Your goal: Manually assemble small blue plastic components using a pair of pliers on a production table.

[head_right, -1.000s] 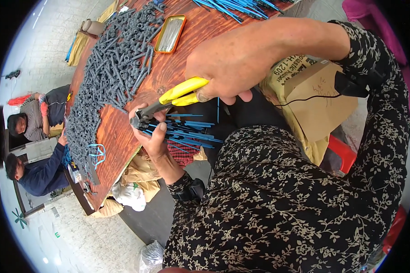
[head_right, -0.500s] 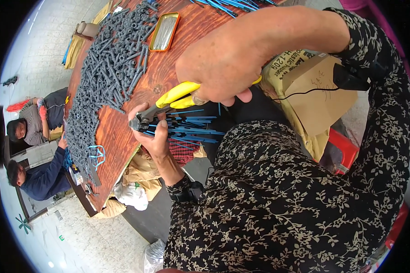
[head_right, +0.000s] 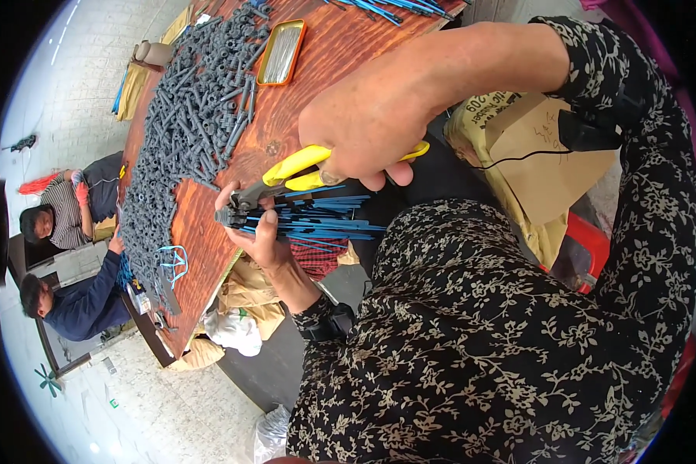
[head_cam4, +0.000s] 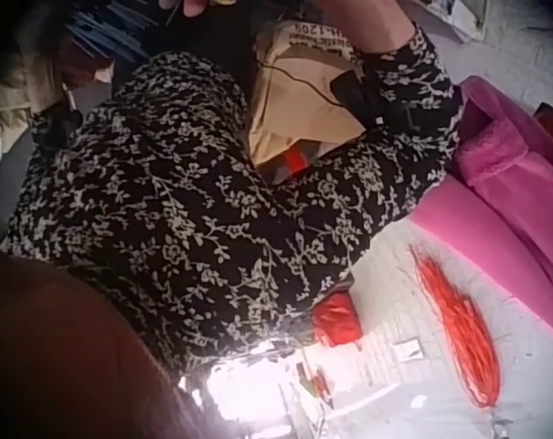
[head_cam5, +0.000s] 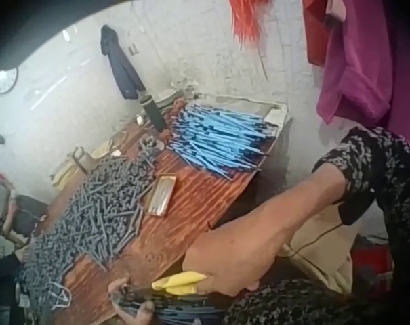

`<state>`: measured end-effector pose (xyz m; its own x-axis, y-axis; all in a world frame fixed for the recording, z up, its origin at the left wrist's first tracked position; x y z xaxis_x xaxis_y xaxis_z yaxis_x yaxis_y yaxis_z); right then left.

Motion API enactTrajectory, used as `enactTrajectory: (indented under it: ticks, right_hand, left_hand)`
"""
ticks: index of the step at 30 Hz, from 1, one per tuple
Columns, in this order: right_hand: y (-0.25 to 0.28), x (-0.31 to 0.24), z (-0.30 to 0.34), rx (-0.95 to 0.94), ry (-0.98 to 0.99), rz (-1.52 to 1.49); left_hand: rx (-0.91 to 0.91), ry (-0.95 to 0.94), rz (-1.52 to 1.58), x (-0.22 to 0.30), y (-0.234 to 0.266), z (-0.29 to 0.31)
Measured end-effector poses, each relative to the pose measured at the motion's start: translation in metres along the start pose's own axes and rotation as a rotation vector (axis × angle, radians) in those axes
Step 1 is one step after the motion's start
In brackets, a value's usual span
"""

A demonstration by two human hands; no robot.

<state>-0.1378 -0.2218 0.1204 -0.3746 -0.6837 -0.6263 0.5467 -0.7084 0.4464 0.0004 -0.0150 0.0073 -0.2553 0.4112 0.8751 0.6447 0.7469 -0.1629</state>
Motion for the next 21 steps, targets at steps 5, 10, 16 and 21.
enactTrajectory:
  ticks: [5,10,16,21]
  right_hand:
    - [0.004,0.002,0.000,0.034,-0.002,-0.025]
    - [0.008,-0.008,-0.006,-0.011,0.058,0.048]
    - [0.015,0.002,-0.010,0.065,0.128,-0.151]
    - [0.047,0.063,-0.049,0.745,0.146,0.470]
  left_hand:
    - [0.040,-0.008,0.013,0.001,-0.010,-0.006]
    - [0.000,-0.029,-0.083,0.006,-0.003,-0.011]
    - [0.019,-0.003,0.027,0.003,0.006,-0.015]
    - [-0.051,-0.035,0.227,-0.005,0.021,-0.011]
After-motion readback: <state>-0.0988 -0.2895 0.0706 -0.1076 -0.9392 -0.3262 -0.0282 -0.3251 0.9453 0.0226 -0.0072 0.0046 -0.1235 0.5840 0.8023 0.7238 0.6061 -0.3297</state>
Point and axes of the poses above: each hand's wrist, its own z-axis away from the middle knuckle, its own y-axis out of the back of the hand, x = y × z, the point moved 4 cm from there along -z, towards the middle knuckle, and after that the axes turned 8 degrees about -y, right-handed, at the moved point
